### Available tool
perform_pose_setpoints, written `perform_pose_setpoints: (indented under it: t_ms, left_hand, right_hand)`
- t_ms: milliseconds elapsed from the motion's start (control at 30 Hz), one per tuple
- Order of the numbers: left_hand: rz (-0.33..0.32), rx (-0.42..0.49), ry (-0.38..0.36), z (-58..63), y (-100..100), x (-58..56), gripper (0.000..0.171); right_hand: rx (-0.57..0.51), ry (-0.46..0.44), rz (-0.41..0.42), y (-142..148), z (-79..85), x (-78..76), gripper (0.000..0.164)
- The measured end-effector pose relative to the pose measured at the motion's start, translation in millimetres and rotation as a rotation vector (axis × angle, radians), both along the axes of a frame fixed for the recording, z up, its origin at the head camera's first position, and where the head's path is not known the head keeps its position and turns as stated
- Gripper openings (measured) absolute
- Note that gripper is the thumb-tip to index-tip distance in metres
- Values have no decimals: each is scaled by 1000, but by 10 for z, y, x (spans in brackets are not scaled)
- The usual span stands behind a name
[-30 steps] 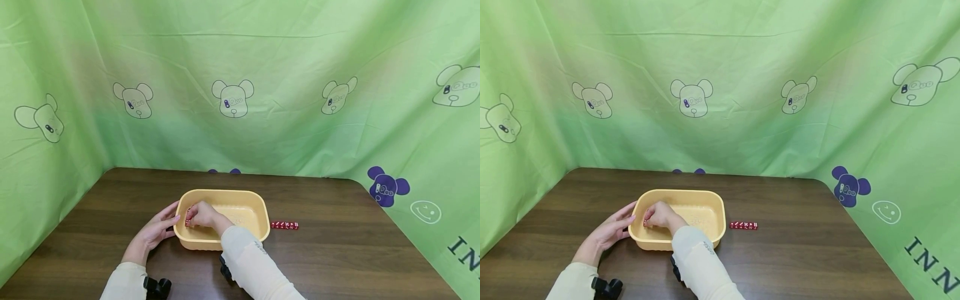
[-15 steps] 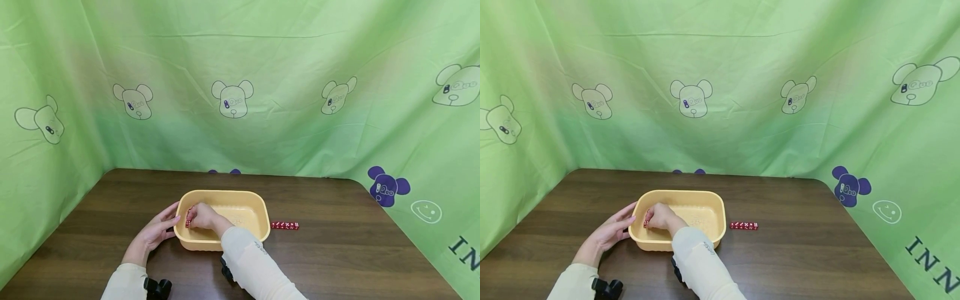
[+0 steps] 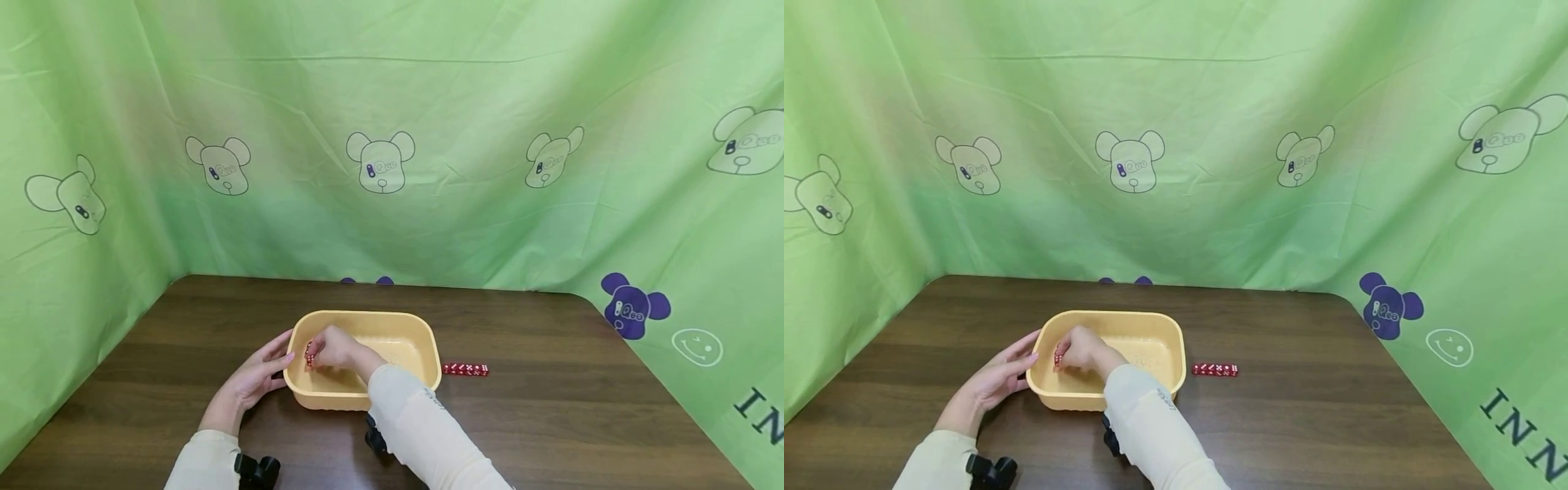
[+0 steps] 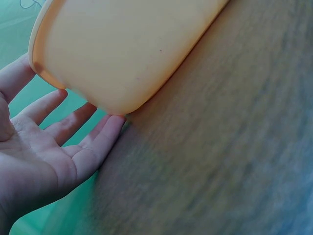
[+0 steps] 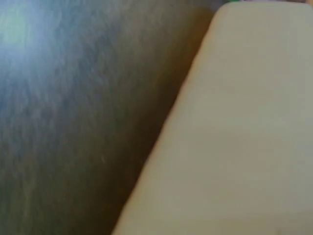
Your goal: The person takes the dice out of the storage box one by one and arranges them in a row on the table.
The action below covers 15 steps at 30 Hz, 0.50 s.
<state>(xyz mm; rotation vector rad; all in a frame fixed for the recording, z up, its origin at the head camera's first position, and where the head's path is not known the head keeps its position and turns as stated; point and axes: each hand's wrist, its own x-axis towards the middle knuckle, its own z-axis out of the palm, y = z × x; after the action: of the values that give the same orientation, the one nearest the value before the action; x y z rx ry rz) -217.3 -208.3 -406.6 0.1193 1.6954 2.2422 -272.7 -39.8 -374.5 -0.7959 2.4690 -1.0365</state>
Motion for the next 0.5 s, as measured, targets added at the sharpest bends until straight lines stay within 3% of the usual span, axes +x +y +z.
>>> perform_pose_setpoints:
  t_ms: [167, 233, 300, 367, 467, 500]
  left_hand:
    - [18, -10, -16, 12, 3, -3, 57]
    - [26, -15, -21, 11, 3, -4, 57]
    - [28, -15, -28, 6, 2, -4, 58]
    - [30, -19, -27, -3, 2, -5, 58]
    - [32, -22, -27, -12, 5, -5, 58]
    - [34, -22, -27, -13, 6, -5, 58]
  right_hand:
    - [-3, 13, -28, 76, 53, -80, 13]
    - [17, 87, -22, 136, 47, -110, 15]
    - [-46, 150, 29, 196, -208, -341, 11]
    - [-56, 160, 47, 254, -287, -446, 10]
    - [-98, 103, 49, 325, -255, -508, 8]
    - [-74, 93, 25, 345, -112, -411, 9]
